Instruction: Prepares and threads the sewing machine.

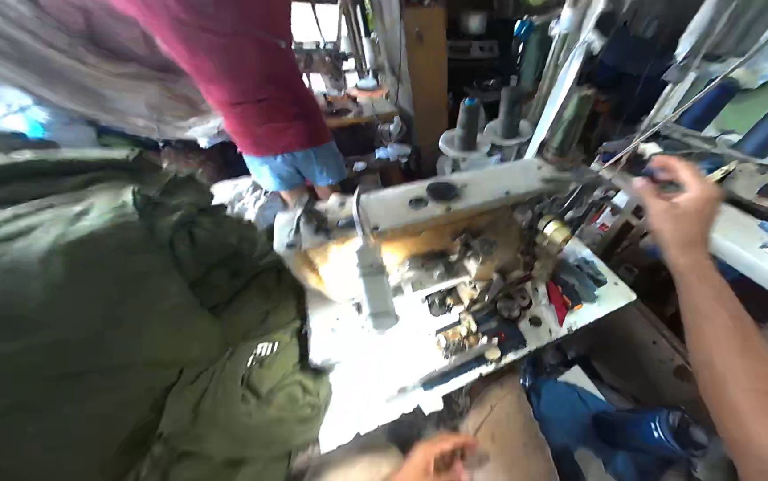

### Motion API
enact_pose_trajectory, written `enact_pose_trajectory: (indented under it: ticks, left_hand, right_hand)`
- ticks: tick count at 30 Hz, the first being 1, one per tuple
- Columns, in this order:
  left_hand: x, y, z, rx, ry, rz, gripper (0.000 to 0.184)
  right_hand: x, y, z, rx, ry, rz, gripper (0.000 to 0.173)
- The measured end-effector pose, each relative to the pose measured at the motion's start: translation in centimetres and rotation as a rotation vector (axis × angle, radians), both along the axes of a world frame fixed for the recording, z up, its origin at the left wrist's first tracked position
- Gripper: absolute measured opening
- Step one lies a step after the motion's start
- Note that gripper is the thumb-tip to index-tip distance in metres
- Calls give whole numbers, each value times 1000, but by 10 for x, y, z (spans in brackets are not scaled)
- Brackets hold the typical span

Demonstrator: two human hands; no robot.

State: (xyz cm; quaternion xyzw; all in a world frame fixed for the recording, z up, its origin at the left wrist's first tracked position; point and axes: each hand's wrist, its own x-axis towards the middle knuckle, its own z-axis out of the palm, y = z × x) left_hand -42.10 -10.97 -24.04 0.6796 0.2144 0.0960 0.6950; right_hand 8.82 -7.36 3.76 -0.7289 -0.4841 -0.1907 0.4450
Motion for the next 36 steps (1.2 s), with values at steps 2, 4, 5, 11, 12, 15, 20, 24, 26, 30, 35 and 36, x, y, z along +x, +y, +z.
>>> enact_pose_trajectory:
  ticks: [2, 4, 5, 11, 12, 15, 20, 24, 26, 30, 35, 36]
  left_hand:
    - [-8, -1, 6, 53, 14, -30, 42]
    - [-13, -2, 22, 103, 24, -51, 43]
    - [-17, -4, 29, 128, 23, -59, 44]
    - [-40, -10, 65, 302, -106, -46, 40]
    - [-44, -10, 73, 326, -132, -16, 38]
    - [-49, -5, 89, 403, -241, 162, 27]
    - [-36, 18, 117, 587, -209, 536, 20]
    - [-5, 46, 126, 843, 68, 645, 23]
    - [21, 62, 133, 913, 282, 565, 35]
    - [69, 79, 141, 961, 535, 374, 58]
    - [72, 81, 139, 817, 169, 427, 12]
    - [65, 83, 139, 775, 78, 446, 14]
  right_hand:
    - [-16, -37, -15, 68, 18, 17, 43]
    - [-37, -64, -33, 165, 58, 53, 38]
    - [-52, -77, -41, 192, 60, 57, 36]
    - [-163, -114, -85, 109, 72, 176, 30]
    - [-176, -112, -94, 77, 60, 234, 29]
    - [-210, -95, -117, -102, 41, 371, 26]
    - [-246, -50, -143, -304, 64, 525, 21]
    - [-264, -28, -143, -452, 17, 483, 31]
    - [-266, -24, -143, -432, 35, 455, 31]
    - [-256, -33, -143, -360, 89, 442, 30]
    - [-229, -57, -144, -266, 135, 479, 24]
    - [-225, -61, -143, -247, 176, 488, 23]
